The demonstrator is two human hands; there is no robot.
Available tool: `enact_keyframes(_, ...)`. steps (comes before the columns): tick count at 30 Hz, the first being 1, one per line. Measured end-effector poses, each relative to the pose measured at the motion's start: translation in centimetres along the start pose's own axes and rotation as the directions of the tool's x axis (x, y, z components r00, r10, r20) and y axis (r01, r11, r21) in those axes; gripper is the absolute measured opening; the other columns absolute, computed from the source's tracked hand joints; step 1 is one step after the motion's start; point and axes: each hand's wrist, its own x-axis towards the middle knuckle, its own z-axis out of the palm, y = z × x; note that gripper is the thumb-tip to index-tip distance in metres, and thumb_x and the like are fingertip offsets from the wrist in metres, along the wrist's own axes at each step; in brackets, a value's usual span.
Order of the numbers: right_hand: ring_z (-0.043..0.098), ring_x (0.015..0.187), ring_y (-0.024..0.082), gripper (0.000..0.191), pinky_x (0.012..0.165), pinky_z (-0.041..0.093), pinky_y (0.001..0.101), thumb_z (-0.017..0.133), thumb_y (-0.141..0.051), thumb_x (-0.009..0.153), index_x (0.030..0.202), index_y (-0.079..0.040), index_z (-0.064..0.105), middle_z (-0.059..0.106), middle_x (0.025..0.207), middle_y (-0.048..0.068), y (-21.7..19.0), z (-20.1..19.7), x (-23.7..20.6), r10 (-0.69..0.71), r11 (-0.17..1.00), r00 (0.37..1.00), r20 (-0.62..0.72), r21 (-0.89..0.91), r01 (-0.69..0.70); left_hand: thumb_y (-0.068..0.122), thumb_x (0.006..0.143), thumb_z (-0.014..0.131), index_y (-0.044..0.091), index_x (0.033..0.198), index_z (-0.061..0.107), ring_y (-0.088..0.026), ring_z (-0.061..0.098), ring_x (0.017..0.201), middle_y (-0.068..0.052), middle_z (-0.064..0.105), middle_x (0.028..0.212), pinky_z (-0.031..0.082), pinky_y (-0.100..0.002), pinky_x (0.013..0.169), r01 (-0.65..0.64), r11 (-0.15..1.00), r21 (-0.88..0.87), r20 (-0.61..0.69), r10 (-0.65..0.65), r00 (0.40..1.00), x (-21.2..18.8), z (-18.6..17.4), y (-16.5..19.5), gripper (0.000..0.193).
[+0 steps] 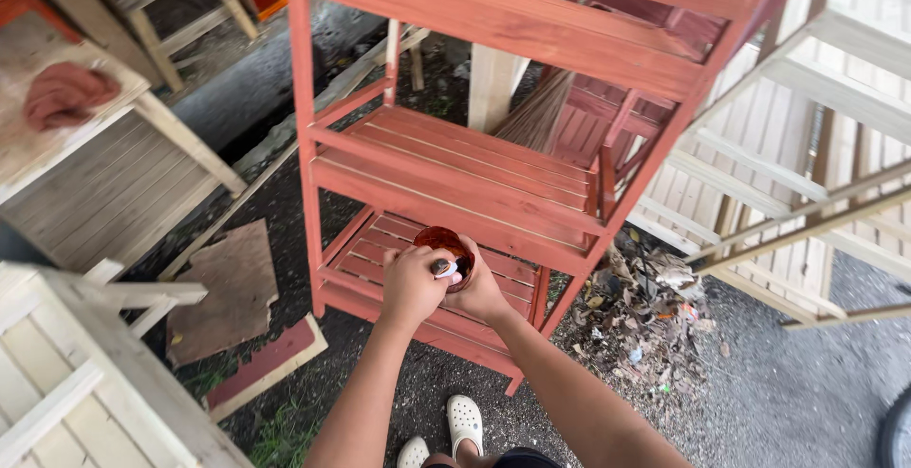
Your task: The person applies reddish-brown stain or paint with a brush to wooden chairs and a small wooden bench, holding a cut plastic container of stain in one hand. They dip the brush, coat the slats and frame of an upright chair, then reposition and kneel to coat the legs and lower rails of another piece.
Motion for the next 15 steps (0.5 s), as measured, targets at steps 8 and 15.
enact_keyframes(8, 0.057, 0.127, 0.02, 0.109, 0.107, 0.051, 0.0399, 0.091, -0.007, 0.06, 0.153, -0.008, 0.034, 0.058, 0.136, 0.008, -1.9, -2.1, -1.1, 0.034, 0.958, 0.994, -0.104, 0.288, -0.002, 0.025, 0.07, 0.086, 0.016, 0.086, 0.076, -0.023, 0.067, 0.088, -0.003, 0.074, 0.084, 0.037, -0.042, 0.091, -0.109, 0.988, -0.113, 0.106, 0.122, 0.987, 3.2, -1.5, 3.4, 0.021)
enact_keyframes(15, 0.058, 0.131, 0.022, 0.107, 0.112, 0.05, 0.0421, 0.091, -0.002, 0.06, 0.154, -0.007, 0.038, 0.058, 0.14, 0.01, -5.1, -1.3, -4.3, -0.007, 0.998, 0.983, -0.182, -0.065, -0.005, 0.017, 0.067, 0.085, 0.017, 0.079, 0.076, -0.02, 0.068, 0.088, -0.001, 0.075, 0.078, 0.034, -0.043, 0.092, -0.388, 0.916, -0.104, 0.119, 0.398, 0.909, 3.7, -4.8, 5.6, 0.015)
